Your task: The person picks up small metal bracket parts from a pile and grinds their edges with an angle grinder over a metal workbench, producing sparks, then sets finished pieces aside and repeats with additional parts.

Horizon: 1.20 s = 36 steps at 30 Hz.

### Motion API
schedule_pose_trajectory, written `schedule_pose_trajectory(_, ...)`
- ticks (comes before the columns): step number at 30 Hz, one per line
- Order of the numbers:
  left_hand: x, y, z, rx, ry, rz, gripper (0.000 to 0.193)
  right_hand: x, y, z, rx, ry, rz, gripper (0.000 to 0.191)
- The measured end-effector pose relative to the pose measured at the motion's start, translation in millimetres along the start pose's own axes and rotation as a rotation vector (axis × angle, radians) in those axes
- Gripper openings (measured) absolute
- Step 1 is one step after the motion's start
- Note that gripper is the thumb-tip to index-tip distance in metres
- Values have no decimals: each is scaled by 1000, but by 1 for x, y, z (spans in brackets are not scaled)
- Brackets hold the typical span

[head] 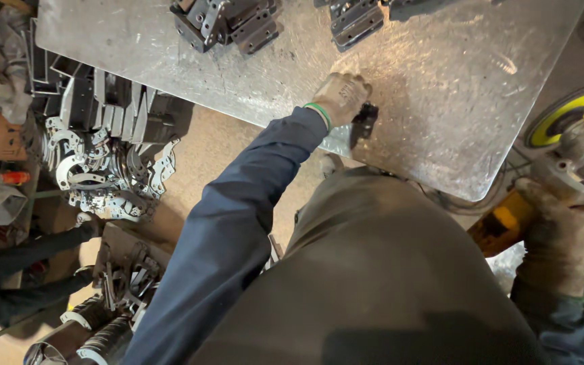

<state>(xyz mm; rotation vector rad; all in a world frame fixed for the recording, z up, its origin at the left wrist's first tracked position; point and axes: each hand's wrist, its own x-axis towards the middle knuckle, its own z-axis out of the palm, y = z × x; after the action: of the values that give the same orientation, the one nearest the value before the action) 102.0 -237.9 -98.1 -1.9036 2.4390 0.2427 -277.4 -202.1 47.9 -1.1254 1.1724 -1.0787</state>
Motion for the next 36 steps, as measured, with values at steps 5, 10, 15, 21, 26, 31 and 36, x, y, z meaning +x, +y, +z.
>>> schedule_pose_trajectory(5, -29, 11, 19, -384, 261, -300, 32, -13, 10, 8, -1, 72, 13, 58)
schedule_pose_trajectory(10, -46, 31, 43, -730, 439, -392, 32, -16, 13, 26, -15, 52, -6, 55)
schedule_pose_trajectory(15, -70, 26, 63, -922, 411, -244, 56, -12, 23, 45, -173, 103, 52, 59)
schedule_pose_trajectory(21, -68, 28, 75, -1145, 370, -284, 46, 5, 78, 46, -433, -66, 30, 57)
schedule_pose_trajectory(26, -57, 39, 69, -1164, 380, -521, 49, 22, 114, 51, -881, -156, 172, 86)
schedule_pose_trajectory(31, -35, 52, 74, -998, 351, -684, 40, 25, 123, 78, -718, -183, 238, 102)
schedule_pose_trajectory(36, -25, 54, 92, -899, 507, -638, 35, 27, 110, 98, -1075, -257, 283, 102)
